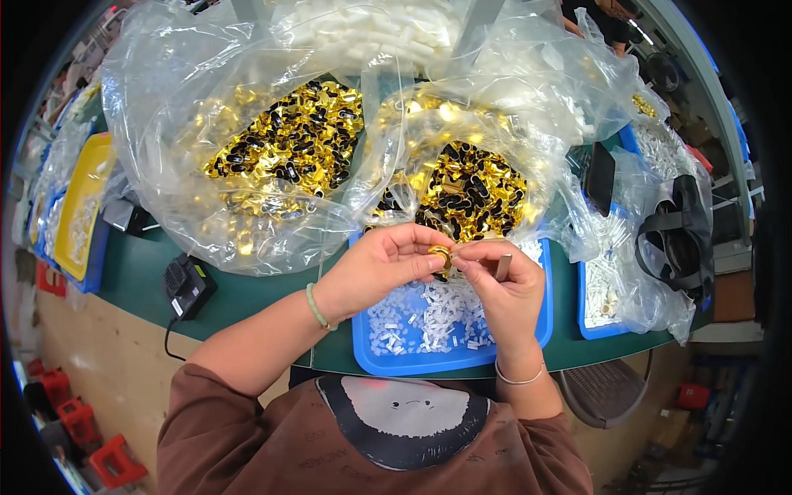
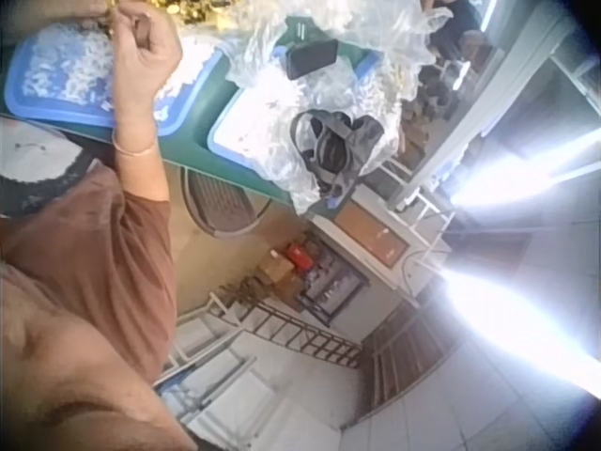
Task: The person sits at a workbench and repeatedly picks up small white plastic pieces and gold-colored metal components. They insert the white pieces into the metal components by hand, performing a repetitive assembly task. The person handles the items one at a time, placing the assembled units into a blue tray.
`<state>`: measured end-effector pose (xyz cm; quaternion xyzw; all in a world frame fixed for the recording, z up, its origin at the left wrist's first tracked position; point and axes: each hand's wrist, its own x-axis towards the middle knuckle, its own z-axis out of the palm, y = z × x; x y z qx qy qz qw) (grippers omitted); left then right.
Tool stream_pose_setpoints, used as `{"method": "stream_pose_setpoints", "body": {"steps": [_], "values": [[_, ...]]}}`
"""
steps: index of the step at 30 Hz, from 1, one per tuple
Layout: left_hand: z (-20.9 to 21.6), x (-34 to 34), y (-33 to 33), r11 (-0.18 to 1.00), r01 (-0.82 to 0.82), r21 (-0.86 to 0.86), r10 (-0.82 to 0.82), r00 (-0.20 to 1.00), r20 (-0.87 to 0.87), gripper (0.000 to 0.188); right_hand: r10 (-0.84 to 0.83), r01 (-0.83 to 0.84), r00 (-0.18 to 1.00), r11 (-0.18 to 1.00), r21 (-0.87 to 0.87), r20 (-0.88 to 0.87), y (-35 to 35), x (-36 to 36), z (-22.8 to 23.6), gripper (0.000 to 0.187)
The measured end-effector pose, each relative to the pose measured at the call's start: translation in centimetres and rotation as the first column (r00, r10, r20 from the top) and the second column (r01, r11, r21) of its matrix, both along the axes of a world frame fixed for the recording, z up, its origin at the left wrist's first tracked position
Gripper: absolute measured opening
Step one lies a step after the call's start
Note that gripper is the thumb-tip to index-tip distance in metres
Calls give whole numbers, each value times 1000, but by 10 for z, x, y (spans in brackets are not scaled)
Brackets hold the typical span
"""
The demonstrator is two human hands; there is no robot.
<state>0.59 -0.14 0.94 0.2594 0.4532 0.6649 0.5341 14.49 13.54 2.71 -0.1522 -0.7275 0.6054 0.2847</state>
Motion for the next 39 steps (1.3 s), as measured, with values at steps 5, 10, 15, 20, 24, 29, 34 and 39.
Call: {"method": "stream_pose_setpoints", "body": {"steps": [5,10,15,20,24,29,34,39], "values": [[-2,-1,1,1000,-1,-6,1,1000,12,29,-12,9,999,997,80,30,1,0,1,16],[-2,-1,-1,1000,14,-17,-14,1000,19,29,-72,60,995,985,160,66,-2,1,7,16],[-1,-2,-1,1000,16,-4,-16,999,33,29,-54,48,999,927,372,7,0,-1,7,18],[-1,-1,-2,1000,2,12,-3,998,62,29,-56,45,998,934,355,20,-1,0,9,18],[-1,0,-2,1000,-17,16,17,998,56,27,-102,76,994,919,387,47,-3,0,9,21],[2,0,-2,1000,-1,28,0,999,39,27,-99,129,992,784,607,-83,-3,-3,9,20],[-2,1,-1,999,-18,45,16,999,46,26,-70,122,992,785,607,-109,-3,-4,7,26],[-1,1,-1,999,-17,43,15,999,48,24,-46,97,994,754,649,-95,-2,-2,7,34]]}}
